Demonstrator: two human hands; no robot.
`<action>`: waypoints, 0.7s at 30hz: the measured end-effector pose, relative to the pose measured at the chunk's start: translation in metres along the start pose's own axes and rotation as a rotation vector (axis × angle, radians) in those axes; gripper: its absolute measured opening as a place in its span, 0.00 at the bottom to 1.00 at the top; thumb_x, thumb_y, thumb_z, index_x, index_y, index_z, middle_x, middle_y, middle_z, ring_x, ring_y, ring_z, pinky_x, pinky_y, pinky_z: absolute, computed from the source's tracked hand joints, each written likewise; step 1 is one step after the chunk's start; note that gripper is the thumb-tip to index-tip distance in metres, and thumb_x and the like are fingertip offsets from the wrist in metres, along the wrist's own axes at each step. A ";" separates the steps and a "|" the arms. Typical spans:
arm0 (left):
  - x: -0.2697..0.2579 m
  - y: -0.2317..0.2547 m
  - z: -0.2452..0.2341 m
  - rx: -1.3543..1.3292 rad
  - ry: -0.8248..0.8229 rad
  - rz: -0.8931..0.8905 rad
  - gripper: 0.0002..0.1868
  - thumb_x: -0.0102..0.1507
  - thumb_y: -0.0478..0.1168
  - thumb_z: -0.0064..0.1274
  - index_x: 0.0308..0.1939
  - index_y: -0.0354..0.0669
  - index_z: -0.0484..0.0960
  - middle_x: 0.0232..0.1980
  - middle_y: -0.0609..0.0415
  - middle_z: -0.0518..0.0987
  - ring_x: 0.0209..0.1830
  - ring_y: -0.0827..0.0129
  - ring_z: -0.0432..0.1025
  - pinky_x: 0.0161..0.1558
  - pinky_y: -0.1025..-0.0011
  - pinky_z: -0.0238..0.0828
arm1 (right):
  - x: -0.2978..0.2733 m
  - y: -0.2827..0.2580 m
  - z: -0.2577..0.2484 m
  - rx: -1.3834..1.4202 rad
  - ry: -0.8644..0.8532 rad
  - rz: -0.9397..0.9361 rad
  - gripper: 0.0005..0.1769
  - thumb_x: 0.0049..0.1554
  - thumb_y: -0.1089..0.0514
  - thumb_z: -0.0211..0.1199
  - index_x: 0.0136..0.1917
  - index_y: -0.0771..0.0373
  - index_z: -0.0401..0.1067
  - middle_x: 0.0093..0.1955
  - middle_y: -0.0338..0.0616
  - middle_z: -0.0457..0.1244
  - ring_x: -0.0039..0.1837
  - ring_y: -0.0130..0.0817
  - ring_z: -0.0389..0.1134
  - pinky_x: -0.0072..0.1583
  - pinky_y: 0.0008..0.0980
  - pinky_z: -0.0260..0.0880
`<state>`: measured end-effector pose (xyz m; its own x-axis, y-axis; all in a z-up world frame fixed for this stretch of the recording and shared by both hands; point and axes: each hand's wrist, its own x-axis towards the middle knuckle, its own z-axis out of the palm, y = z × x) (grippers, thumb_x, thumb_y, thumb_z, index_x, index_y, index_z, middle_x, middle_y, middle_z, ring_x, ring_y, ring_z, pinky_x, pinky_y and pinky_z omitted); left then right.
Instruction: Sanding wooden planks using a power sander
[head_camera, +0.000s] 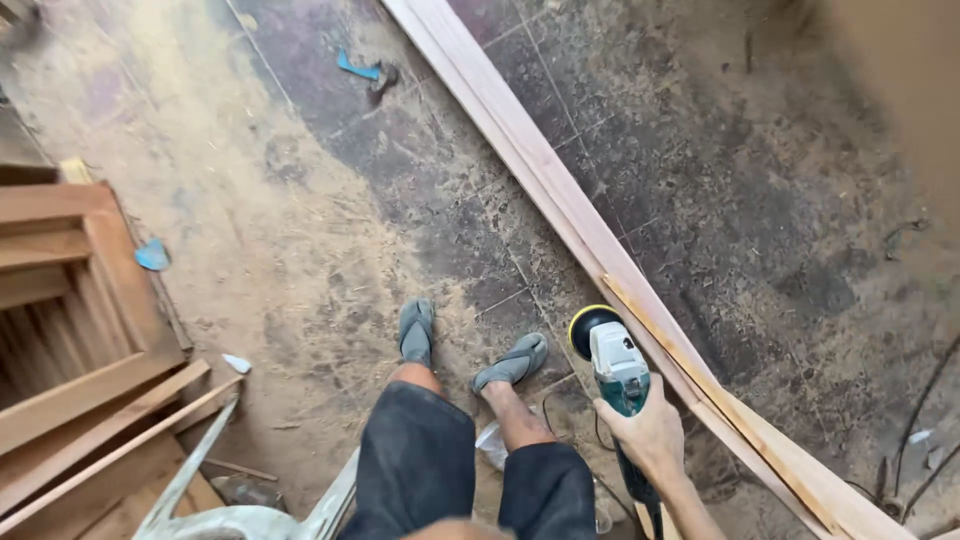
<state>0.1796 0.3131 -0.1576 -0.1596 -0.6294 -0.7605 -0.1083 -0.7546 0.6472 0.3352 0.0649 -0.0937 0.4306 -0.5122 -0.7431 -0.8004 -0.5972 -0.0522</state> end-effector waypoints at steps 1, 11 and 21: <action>0.004 0.002 -0.027 -0.081 0.023 0.008 0.18 0.63 0.53 0.42 0.41 0.47 0.81 0.46 0.46 0.83 0.49 0.49 0.77 0.48 0.54 0.72 | 0.024 0.002 0.014 -0.055 0.015 -0.034 0.47 0.43 0.32 0.69 0.69 0.57 0.62 0.54 0.60 0.71 0.58 0.64 0.71 0.59 0.53 0.68; 0.219 -0.075 -0.229 -1.231 0.493 -0.225 0.35 0.63 0.73 0.39 0.45 0.47 0.84 0.41 0.53 0.86 0.39 0.69 0.82 0.47 0.75 0.75 | 0.232 -0.016 0.137 -0.007 0.072 -0.184 0.55 0.41 0.38 0.72 0.76 0.59 0.59 0.69 0.54 0.65 0.70 0.53 0.65 0.66 0.47 0.65; 0.386 -0.125 -0.216 -1.385 0.809 0.019 0.23 0.68 0.61 0.36 0.44 0.50 0.76 0.44 0.60 0.77 0.49 0.75 0.70 0.56 0.72 0.64 | 0.338 0.014 0.230 0.076 -0.017 0.026 0.38 0.45 0.32 0.63 0.60 0.57 0.64 0.49 0.59 0.72 0.53 0.66 0.72 0.51 0.56 0.69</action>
<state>0.3434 0.1242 -0.5437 0.4348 -0.2285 -0.8711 0.8895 -0.0417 0.4550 0.3733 0.0254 -0.4989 0.4030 -0.5161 -0.7557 -0.8407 -0.5352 -0.0828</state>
